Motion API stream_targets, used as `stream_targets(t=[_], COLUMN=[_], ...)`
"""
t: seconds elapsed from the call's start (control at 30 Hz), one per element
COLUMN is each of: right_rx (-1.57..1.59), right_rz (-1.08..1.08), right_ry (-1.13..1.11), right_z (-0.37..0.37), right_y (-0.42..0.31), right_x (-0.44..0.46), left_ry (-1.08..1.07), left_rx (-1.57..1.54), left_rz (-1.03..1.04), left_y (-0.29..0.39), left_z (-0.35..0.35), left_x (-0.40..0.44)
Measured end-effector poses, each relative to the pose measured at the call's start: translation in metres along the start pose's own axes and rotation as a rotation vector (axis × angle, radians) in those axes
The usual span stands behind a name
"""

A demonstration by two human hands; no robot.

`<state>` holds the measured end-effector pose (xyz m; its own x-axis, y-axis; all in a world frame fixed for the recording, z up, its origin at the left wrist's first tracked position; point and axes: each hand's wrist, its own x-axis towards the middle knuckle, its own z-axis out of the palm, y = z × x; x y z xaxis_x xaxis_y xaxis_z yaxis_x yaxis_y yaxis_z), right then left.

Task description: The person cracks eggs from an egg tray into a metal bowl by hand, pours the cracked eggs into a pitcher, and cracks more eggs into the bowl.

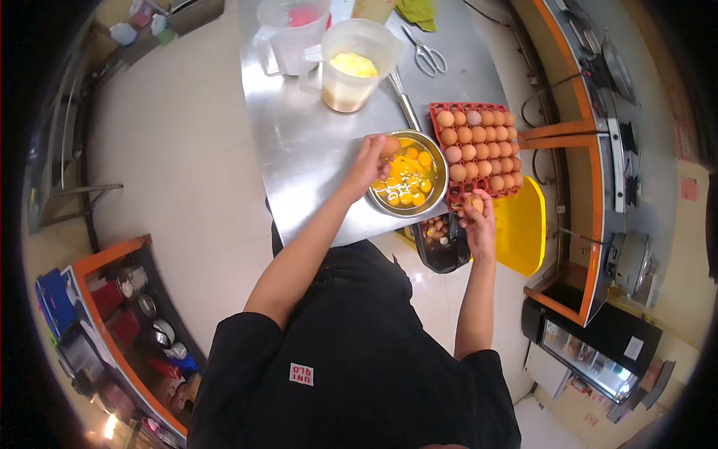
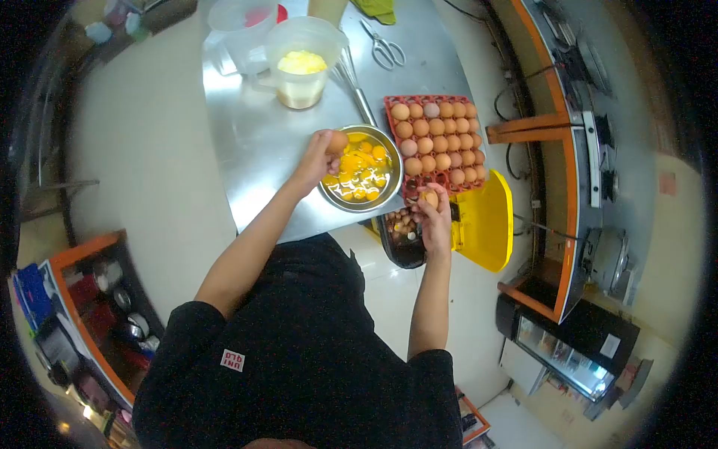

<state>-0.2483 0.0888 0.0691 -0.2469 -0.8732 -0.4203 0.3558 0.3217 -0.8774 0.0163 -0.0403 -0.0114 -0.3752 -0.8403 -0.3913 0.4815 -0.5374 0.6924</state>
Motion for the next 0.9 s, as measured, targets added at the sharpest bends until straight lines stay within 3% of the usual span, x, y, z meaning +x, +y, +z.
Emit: stream_targets(t=[0.17,0.43,0.53,0.63,0.77,0.9], right_rx=[0.138,0.163,-0.270,-1.521,-0.951,-1.027], right_rz=[-0.001,-0.054,0.031,-0.496,-0.330,-0.350], right_ry=[-0.138,-0.144,0.040,0.317,0.406,0.139], right_z=[-0.057,-0.104,-0.138,-0.170,-0.102,0.010], right_y=[-0.006,-0.008,0.005,0.045,0.021,-0.016], right_x=[-0.032,-0.046,-0.041,-0.023,-0.011,-0.005], left_ry=[0.017,0.008,-0.028,-0.035,0.011,-0.024], left_rx=[0.057,0.036,0.030,0.028,0.058,0.057], left_rz=[0.013,-0.020,-0.016,-0.022,-0.024,-0.031], left_y=[0.004,0.004,0.002,0.002,0.007,0.010], left_z=[0.005,0.008,0.006,-0.003,0.005,0.002], left_x=[-0.005,-0.005,-0.002,0.000,-0.005,-0.007])
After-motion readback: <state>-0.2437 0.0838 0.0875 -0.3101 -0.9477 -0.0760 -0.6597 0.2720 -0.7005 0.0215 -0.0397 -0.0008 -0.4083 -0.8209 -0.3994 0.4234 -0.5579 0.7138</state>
